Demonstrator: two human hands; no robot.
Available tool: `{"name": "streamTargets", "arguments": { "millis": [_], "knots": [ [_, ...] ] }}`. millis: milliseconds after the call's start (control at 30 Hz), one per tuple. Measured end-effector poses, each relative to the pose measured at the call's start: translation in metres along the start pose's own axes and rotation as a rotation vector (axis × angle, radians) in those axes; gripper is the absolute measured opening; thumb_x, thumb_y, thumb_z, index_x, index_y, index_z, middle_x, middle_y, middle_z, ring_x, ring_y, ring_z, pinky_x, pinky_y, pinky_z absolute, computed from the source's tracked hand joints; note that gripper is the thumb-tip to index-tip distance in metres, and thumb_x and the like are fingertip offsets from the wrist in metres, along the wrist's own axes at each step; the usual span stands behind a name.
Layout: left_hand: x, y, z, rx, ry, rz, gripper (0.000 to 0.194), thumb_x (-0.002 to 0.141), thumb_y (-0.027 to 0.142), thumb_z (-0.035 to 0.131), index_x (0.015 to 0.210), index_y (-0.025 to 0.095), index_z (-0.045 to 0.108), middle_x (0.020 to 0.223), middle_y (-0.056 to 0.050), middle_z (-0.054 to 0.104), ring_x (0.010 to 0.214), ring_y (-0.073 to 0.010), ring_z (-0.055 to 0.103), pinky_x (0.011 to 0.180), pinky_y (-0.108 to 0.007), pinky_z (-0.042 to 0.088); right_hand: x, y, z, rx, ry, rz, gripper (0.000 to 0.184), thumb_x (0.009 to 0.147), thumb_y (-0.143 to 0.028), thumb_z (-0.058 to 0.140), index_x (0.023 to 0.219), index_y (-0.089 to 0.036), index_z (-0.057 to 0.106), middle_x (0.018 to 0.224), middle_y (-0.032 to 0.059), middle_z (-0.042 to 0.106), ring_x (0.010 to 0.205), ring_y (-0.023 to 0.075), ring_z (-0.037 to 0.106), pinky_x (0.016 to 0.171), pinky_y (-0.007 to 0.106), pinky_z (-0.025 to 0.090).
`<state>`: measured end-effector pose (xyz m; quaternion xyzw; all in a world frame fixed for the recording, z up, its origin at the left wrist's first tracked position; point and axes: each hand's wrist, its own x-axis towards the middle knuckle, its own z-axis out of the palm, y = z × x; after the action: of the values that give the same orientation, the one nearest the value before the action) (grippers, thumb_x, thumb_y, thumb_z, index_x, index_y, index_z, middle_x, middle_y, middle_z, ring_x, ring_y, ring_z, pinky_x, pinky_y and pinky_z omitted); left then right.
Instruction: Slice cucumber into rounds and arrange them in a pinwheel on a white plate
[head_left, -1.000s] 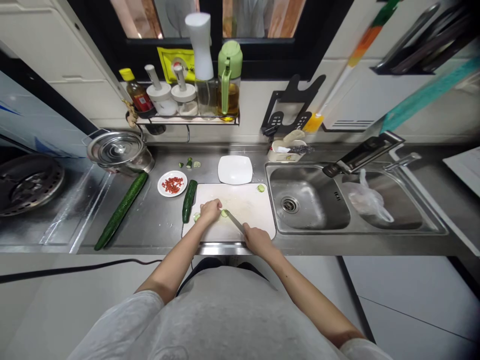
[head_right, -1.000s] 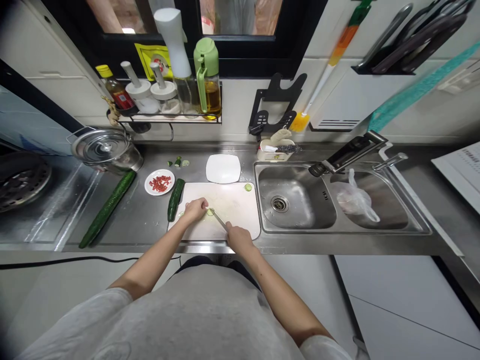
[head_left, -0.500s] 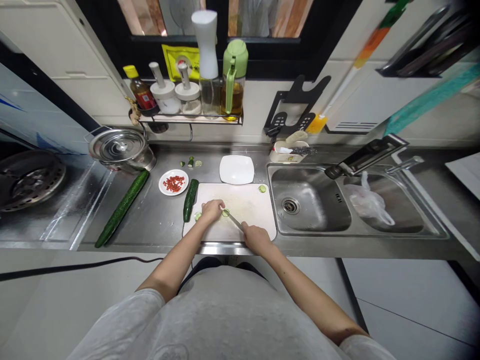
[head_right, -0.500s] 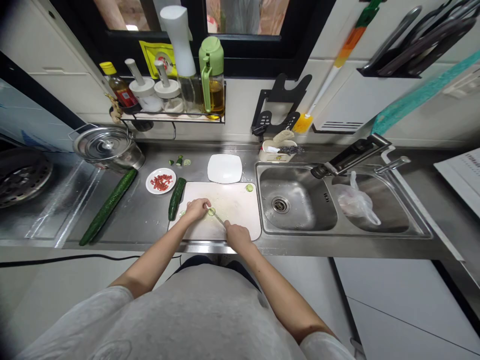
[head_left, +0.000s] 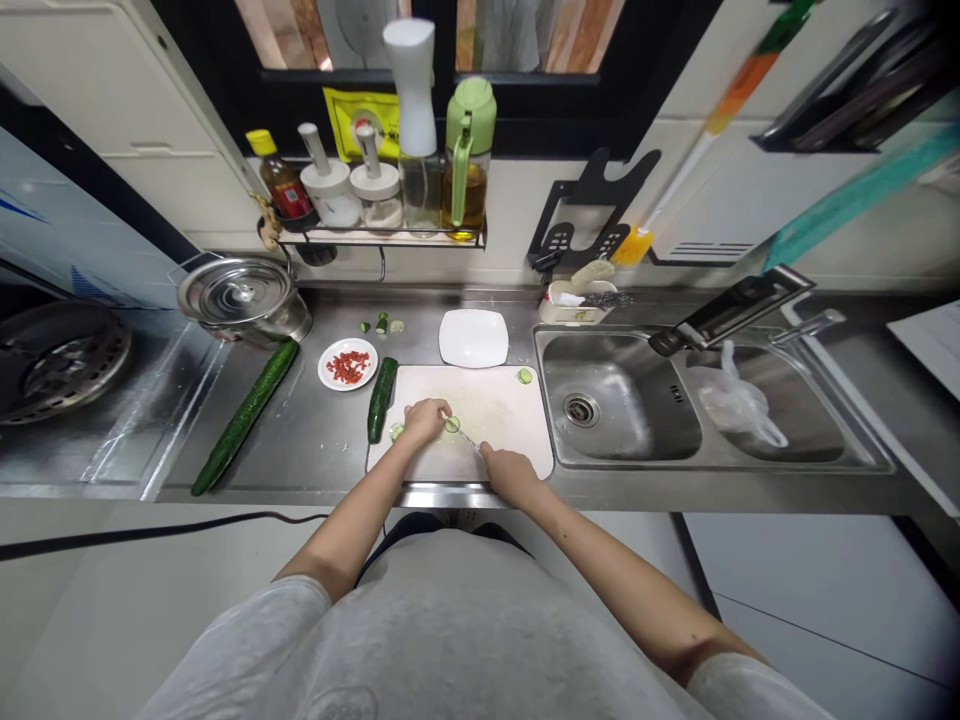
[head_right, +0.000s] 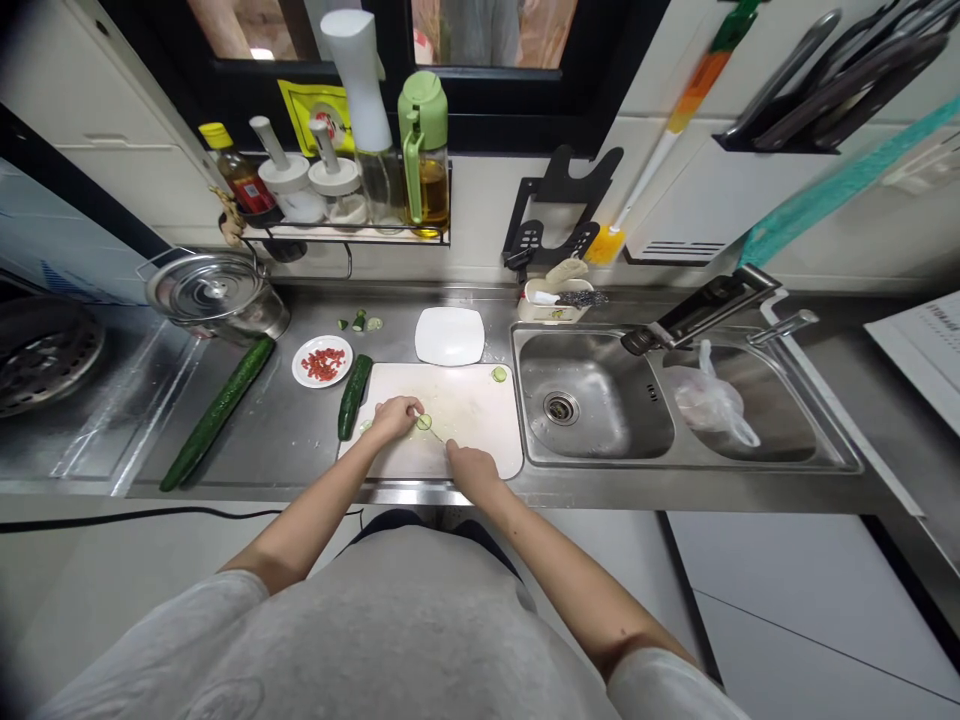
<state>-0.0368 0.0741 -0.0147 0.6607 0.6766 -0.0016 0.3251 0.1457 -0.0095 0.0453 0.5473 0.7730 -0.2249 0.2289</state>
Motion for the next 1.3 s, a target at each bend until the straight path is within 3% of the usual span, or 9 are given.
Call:
{"name": "streamTargets", "arguments": {
  "millis": [767, 1100, 1300],
  "knots": [
    [-0.005, 0.006, -0.003, 0.020, 0.005, -0.013, 0.031, 0.075, 0.014, 0.050, 0.094, 0.031, 0.068, 0.100, -0.001, 0.070, 0.101, -0.0213, 0.059, 0.093, -0.039, 0.032, -0.007, 0.015, 0.015, -0.039, 0.029, -0.024, 0.034, 0.086, -0.007, 0.040, 0.118, -0.016, 0.044, 0.097, 0.0156, 0.068, 0.096, 0.0251, 0.066, 0.074, 0.032, 0.046],
    [-0.011, 0.010, 0.005, 0.081, 0.028, -0.001, 0.024, 0.074, 0.022, 0.056, 0.097, 0.026, 0.063, 0.109, -0.005, 0.064, 0.105, -0.0228, 0.055, 0.092, -0.038, 0.033, -0.023, 0.029, 0.027, 0.010, -0.014, 0.025, 0.035, 0.085, -0.008, 0.037, 0.118, -0.017, 0.046, 0.096, 0.0141, 0.068, 0.094, 0.0241, 0.065, 0.072, 0.030, 0.042],
    [-0.015, 0.019, 0.009, 0.019, 0.070, -0.003, 0.019, 0.076, 0.016, 0.053, 0.092, 0.023, 0.061, 0.103, -0.005, 0.066, 0.103, -0.0225, 0.056, 0.092, -0.038, 0.032, -0.025, 0.035, 0.030, 0.052, -0.009, 0.006, 0.030, 0.088, -0.015, 0.036, 0.116, -0.017, 0.045, 0.097, 0.0131, 0.068, 0.090, 0.0235, 0.064, 0.067, 0.028, 0.037]
  ]
}}
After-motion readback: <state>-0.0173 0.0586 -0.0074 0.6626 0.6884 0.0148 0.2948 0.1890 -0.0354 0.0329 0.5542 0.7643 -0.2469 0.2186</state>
